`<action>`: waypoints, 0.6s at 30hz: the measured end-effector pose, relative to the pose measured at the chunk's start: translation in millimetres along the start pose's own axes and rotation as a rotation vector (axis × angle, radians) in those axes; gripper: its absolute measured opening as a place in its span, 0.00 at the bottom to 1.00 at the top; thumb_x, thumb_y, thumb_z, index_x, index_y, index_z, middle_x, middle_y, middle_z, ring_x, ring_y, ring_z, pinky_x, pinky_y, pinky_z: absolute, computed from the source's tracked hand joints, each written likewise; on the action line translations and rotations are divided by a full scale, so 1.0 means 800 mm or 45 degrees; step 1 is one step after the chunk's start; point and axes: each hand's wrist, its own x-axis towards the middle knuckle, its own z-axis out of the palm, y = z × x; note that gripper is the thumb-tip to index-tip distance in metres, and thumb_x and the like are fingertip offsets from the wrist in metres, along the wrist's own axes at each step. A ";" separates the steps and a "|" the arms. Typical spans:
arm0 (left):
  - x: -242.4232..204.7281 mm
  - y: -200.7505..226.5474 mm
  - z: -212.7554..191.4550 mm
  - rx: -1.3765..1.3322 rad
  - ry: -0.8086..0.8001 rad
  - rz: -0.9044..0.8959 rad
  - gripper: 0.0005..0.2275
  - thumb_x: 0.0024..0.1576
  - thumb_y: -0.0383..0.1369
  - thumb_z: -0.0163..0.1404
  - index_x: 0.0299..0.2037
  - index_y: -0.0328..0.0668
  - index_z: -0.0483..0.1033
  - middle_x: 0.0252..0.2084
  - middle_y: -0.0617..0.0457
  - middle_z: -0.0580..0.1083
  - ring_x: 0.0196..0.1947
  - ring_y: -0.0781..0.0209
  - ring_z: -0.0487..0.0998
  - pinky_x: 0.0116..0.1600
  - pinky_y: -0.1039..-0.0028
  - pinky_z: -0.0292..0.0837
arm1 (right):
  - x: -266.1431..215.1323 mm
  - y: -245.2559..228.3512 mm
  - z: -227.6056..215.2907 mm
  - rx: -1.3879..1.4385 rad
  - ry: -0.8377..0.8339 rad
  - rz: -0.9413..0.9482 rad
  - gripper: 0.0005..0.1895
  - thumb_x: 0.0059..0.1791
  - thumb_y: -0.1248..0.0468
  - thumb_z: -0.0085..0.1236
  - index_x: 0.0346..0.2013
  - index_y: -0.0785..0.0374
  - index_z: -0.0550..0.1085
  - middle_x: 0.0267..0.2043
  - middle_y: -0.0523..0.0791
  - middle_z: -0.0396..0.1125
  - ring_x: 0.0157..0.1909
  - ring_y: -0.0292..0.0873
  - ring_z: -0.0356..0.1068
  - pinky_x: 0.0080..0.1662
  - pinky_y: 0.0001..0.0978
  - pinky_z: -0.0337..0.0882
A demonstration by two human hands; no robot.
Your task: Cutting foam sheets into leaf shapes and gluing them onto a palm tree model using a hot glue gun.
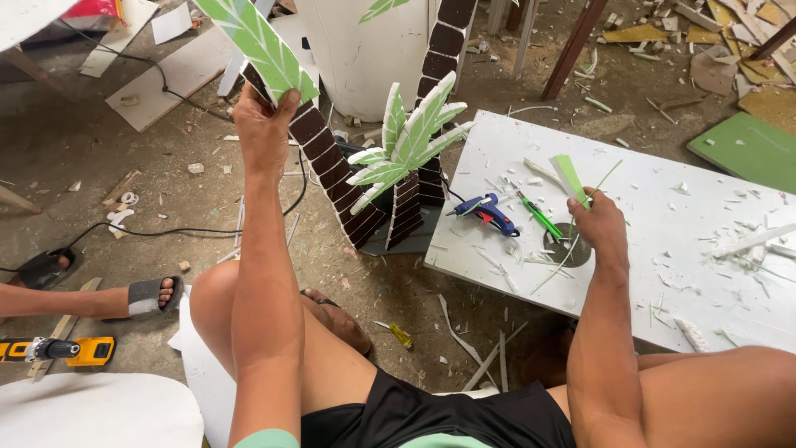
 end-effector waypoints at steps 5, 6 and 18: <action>-0.001 0.004 -0.005 -0.038 -0.026 -0.005 0.14 0.55 0.27 0.61 0.49 0.35 0.73 0.45 0.44 0.78 0.44 0.54 0.81 0.53 0.72 0.81 | -0.005 0.004 0.004 0.066 0.001 0.023 0.22 0.55 0.58 0.50 0.63 0.60 0.66 0.44 0.49 0.72 0.36 0.43 0.71 0.44 0.40 0.70; -0.004 0.005 -0.005 -0.013 -0.032 0.026 0.15 0.55 0.31 0.63 0.48 0.36 0.74 0.42 0.45 0.78 0.39 0.56 0.80 0.49 0.74 0.81 | -0.003 0.011 0.007 0.032 0.037 -0.001 0.21 0.56 0.58 0.49 0.63 0.58 0.68 0.42 0.49 0.72 0.37 0.43 0.71 0.43 0.40 0.70; -0.014 -0.146 -0.198 -0.285 1.223 -0.221 0.15 0.39 0.29 0.64 0.33 0.19 0.85 0.39 0.36 0.77 0.42 0.47 0.76 0.53 0.53 0.79 | -0.009 0.000 -0.077 0.244 0.743 -0.754 0.21 0.58 0.57 0.67 0.27 0.69 0.77 0.18 0.42 0.64 0.16 0.35 0.57 0.23 0.28 0.60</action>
